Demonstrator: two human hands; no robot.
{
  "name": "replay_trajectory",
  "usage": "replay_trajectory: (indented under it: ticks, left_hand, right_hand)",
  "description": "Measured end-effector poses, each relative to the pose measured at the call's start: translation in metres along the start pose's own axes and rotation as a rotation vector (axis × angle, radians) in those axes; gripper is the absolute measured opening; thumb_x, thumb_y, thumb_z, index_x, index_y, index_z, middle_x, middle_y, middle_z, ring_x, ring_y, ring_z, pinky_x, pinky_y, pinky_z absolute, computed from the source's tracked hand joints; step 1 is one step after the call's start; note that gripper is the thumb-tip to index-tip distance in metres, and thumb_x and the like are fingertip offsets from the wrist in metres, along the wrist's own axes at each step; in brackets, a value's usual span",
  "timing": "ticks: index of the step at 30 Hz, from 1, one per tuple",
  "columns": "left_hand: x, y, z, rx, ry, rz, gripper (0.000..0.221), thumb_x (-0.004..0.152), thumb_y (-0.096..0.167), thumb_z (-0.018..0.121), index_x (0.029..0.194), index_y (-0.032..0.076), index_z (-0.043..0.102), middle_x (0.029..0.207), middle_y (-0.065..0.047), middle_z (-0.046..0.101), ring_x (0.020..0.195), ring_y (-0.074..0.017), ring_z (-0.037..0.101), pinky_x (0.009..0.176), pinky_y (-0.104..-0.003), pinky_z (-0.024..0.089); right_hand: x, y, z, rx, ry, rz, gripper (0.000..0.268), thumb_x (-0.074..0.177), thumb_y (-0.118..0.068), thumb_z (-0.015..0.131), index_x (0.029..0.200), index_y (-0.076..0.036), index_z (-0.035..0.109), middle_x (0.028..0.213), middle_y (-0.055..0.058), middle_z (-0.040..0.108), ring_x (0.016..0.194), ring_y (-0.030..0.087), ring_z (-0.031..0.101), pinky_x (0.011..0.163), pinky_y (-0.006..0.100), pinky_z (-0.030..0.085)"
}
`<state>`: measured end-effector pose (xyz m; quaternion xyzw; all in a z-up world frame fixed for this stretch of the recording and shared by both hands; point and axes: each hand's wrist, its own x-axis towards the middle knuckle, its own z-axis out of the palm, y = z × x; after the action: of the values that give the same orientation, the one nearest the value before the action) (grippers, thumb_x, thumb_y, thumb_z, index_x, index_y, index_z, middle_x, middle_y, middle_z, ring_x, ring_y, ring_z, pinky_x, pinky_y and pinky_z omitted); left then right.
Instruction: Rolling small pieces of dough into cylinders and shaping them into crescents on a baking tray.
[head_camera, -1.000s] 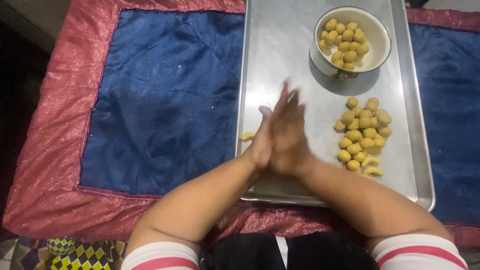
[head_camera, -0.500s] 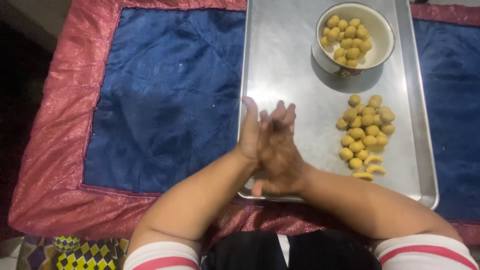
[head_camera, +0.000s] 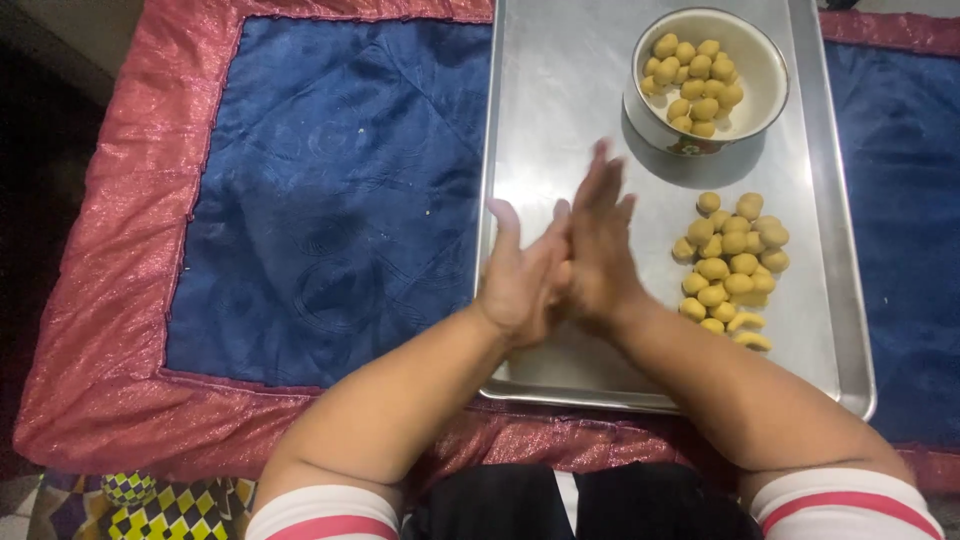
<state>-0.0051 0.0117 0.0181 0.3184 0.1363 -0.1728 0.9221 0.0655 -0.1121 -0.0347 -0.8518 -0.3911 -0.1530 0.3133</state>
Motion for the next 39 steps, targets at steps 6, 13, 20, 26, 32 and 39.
replay_trajectory:
  ticks: [6,13,20,26,32,39]
  left_hand:
    - [-0.005,-0.002,0.000,0.039,-0.099,0.186,0.112,0.086,0.086,0.008,0.162,0.004,0.011,0.167,-0.019,0.017,0.153,-0.0366,0.020,0.126,-0.042,0.015]
    - [0.015,-0.020,-0.011,0.112,-0.227,0.240,0.116,0.073,0.093,-0.005,0.165,0.022,0.000,0.169,-0.007,0.014,0.155,-0.0293,0.016,0.127,-0.038,0.011]
    - [-0.023,0.006,0.020,0.266,-0.308,0.401,0.114,0.082,0.087,0.011,0.163,0.006,0.012,0.166,-0.017,0.024,0.156,-0.0293,0.021,0.131,-0.044,0.010]
    - [-0.003,-0.009,-0.001,0.243,-0.264,0.278,0.112,0.081,0.086,-0.001,0.164,0.012,0.009,0.164,-0.014,0.028,0.154,-0.0283,0.024,0.129,-0.041,0.011]
    - [-0.004,-0.006,0.001,0.233,-0.326,0.340,0.116,0.077,0.089,0.004,0.165,0.013,0.007,0.169,-0.011,0.021,0.156,-0.0263,0.022,0.129,-0.040,0.011]
    - [0.025,-0.018,-0.021,-0.081,-0.276,0.236,0.101,0.090,0.089,0.017,0.154,0.014,0.040,0.142,-0.008,0.055,0.133,-0.0227,0.053,0.120,-0.036,0.037]
  right_hand:
    - [-0.018,-0.052,0.004,0.008,0.055,-0.308,0.134,0.076,-0.097,0.009,0.162,0.004,-0.007,0.167,0.028,-0.020,0.153,0.045,-0.022,0.124,0.054,-0.017]
    - [0.013,-0.021,-0.018,-0.010,0.047,0.082,0.114,0.088,-0.087,-0.003,0.165,-0.004,-0.014,0.172,0.023,-0.012,0.156,0.047,-0.012,0.118,0.075,0.004]
    - [-0.010,-0.036,0.002,0.032,0.059,-0.177,0.133,0.075,-0.096,0.010,0.163,0.001,-0.011,0.170,0.019,-0.019,0.157,0.034,-0.023,0.124,0.050,-0.019]
    - [-0.013,-0.041,-0.002,0.020,0.059,-0.087,0.133,0.074,-0.096,0.001,0.161,0.003,-0.015,0.169,0.023,-0.019,0.155,0.039,-0.023,0.123,0.058,-0.014]
    - [0.002,-0.021,-0.002,-0.036,0.045,-0.054,0.124,0.081,-0.090,-0.005,0.160,0.006,-0.015,0.168,0.027,-0.018,0.154,0.047,-0.019,0.121,0.063,-0.010]
    - [-0.021,-0.041,0.008,0.078,0.011,-0.219,0.137,0.073,-0.096,0.006,0.157,0.010,-0.015,0.167,0.032,-0.018,0.151,0.044,-0.028,0.123,0.057,-0.013]
